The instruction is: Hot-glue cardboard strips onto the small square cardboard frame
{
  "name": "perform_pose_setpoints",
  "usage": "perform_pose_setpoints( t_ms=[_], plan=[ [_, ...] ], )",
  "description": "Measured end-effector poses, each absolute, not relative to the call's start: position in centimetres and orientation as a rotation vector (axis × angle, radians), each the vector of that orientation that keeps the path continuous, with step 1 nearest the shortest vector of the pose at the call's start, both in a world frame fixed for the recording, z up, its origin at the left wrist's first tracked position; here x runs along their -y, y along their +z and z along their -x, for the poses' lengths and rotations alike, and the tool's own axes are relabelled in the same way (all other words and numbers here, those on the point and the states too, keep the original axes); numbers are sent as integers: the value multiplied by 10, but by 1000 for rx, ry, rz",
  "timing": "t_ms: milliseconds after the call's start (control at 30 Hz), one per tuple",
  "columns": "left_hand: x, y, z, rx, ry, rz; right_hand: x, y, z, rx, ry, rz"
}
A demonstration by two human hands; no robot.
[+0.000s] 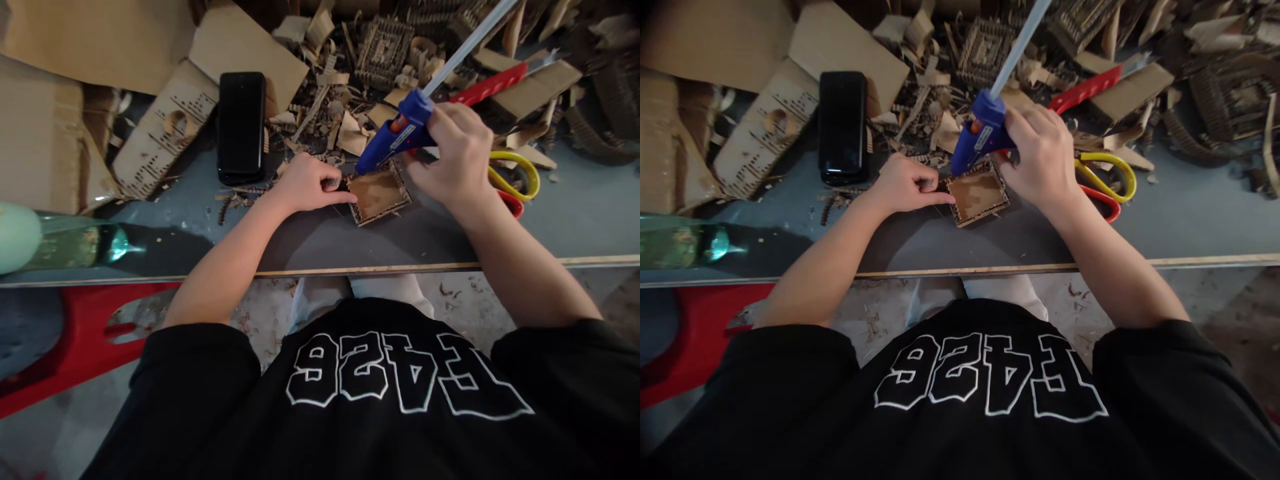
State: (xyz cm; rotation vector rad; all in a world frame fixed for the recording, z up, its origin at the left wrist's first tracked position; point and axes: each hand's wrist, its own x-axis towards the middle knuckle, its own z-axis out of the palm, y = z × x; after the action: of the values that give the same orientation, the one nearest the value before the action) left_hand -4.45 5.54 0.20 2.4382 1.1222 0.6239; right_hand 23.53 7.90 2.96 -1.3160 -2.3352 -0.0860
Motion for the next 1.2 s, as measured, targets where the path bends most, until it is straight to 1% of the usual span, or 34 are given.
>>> perform_pose_setpoints(
  t_ms=[267, 567, 667, 767, 933, 1100, 1200],
  plan=[
    [-56, -2, 47, -1162, 600, -2431, -79, 25, -229, 2385, -107, 1324],
    [-55, 1, 46, -1155, 559, -2459, -73, 26, -229, 2397, 42, 1314],
    [-55, 3, 46, -1175, 520, -2468, -72, 28, -230, 2326, 7, 1337],
    [-56, -1, 47, -1161, 543, -2466, -77, 31, -234, 2152, -62, 1459],
    [-57, -15, 48, -1220, 766, -2568, -88, 43, -244, 1922, 29, 1695],
    [-50, -12, 45, -1268, 1065, -2517, -87, 56, -242, 1742, 287, 2049],
    [-47, -9, 46, -1248, 1271, -2398, -86, 58, -242, 1727, 320, 2041]
  ],
)
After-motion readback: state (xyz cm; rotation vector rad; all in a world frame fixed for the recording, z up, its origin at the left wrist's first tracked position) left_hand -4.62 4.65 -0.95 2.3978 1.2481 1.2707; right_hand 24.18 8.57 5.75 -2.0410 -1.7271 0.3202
